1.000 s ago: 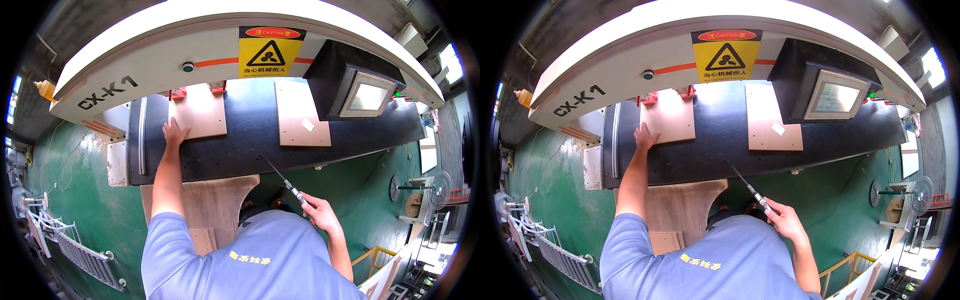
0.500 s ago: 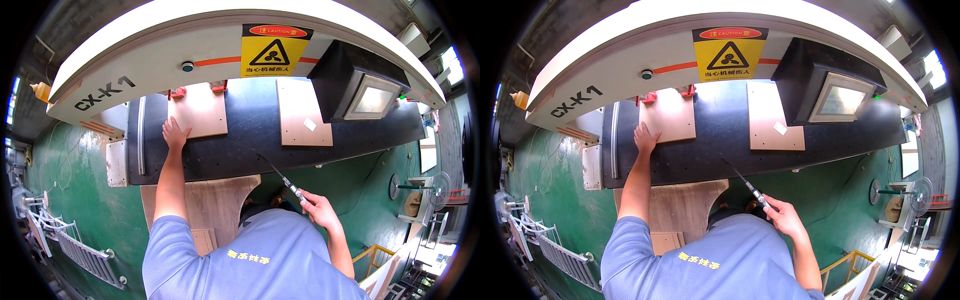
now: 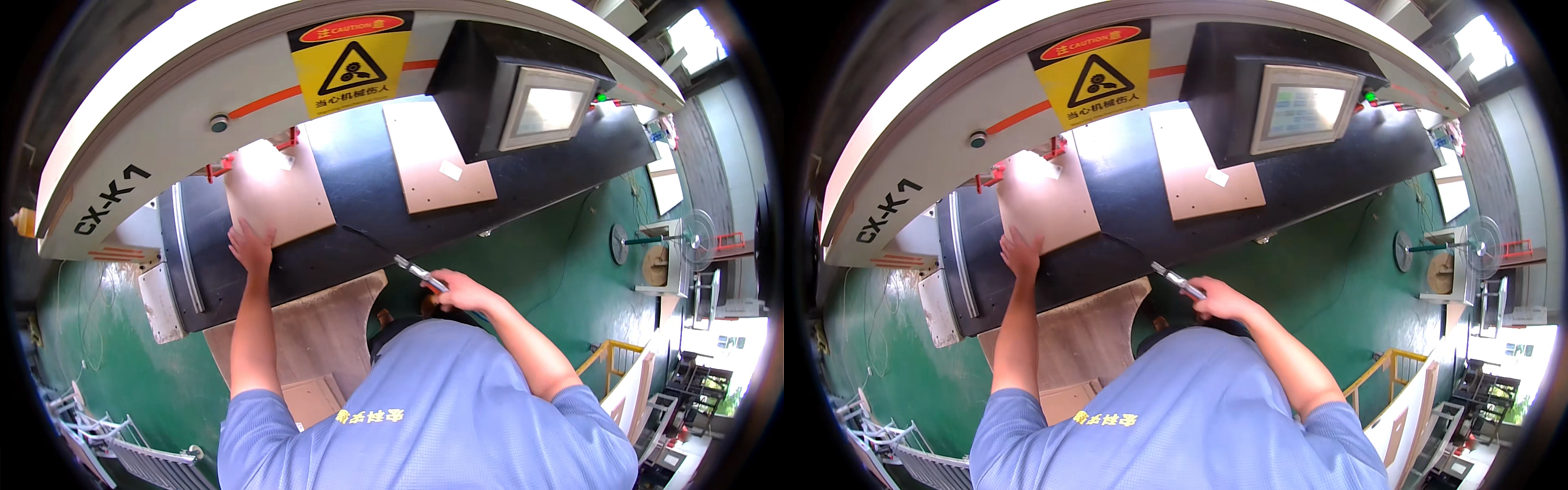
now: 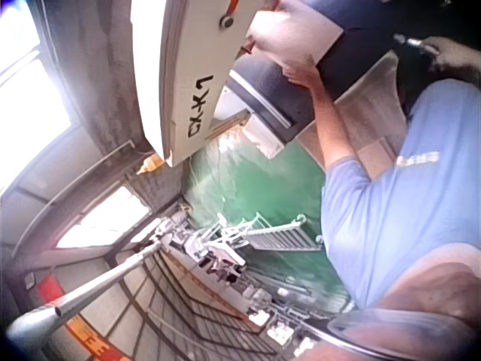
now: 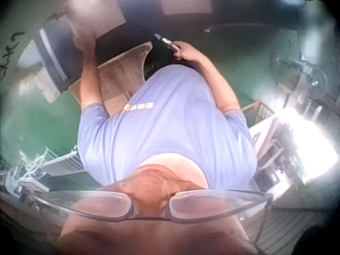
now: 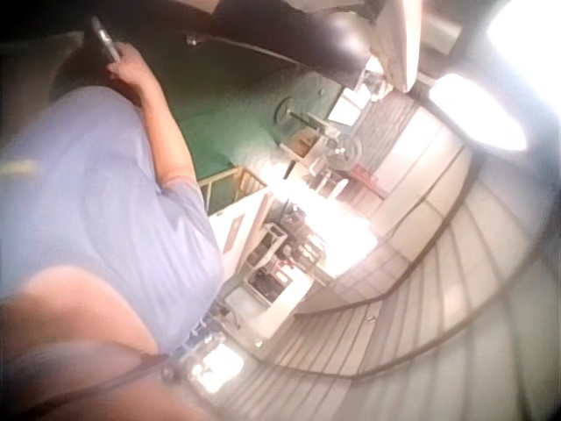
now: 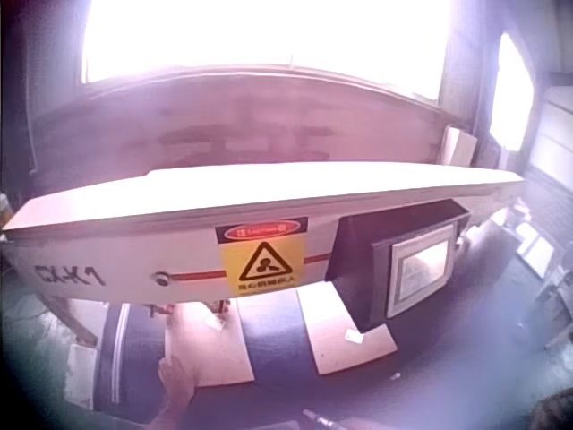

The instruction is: The person picks up rectangular wooden boards from a stack and places them onto a conveyor belt machine. Using a handheld pneumatic glue gun, the person applies adhesive to the edges of the boards as they are positioned on the machine's surface.

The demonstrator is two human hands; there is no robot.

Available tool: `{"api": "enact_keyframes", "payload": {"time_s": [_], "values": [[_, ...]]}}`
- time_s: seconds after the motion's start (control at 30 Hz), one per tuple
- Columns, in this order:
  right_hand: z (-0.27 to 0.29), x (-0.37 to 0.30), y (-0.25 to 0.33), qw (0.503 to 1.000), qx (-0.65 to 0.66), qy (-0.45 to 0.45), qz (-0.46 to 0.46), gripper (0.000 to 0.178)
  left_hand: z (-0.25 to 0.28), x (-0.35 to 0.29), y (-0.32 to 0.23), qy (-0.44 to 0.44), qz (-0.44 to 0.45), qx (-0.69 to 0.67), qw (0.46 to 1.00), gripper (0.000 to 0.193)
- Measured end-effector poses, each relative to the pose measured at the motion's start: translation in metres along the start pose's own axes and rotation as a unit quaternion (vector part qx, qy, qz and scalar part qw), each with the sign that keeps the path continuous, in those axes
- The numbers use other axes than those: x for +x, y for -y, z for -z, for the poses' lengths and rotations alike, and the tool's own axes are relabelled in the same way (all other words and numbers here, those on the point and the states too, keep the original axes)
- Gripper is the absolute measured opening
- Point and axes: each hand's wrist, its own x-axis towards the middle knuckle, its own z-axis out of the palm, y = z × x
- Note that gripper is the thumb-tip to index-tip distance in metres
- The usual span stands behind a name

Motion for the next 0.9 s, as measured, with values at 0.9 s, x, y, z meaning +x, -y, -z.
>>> {"api": "enact_keyframes", "payload": {"time_s": [0.9], "values": [[0.056,0.044,-0.051,0.953,0.301,-0.035,0.016,0.052,0.021,-0.201,-0.136,0.118,0.149,-0.51,0.839,0.072]]}}
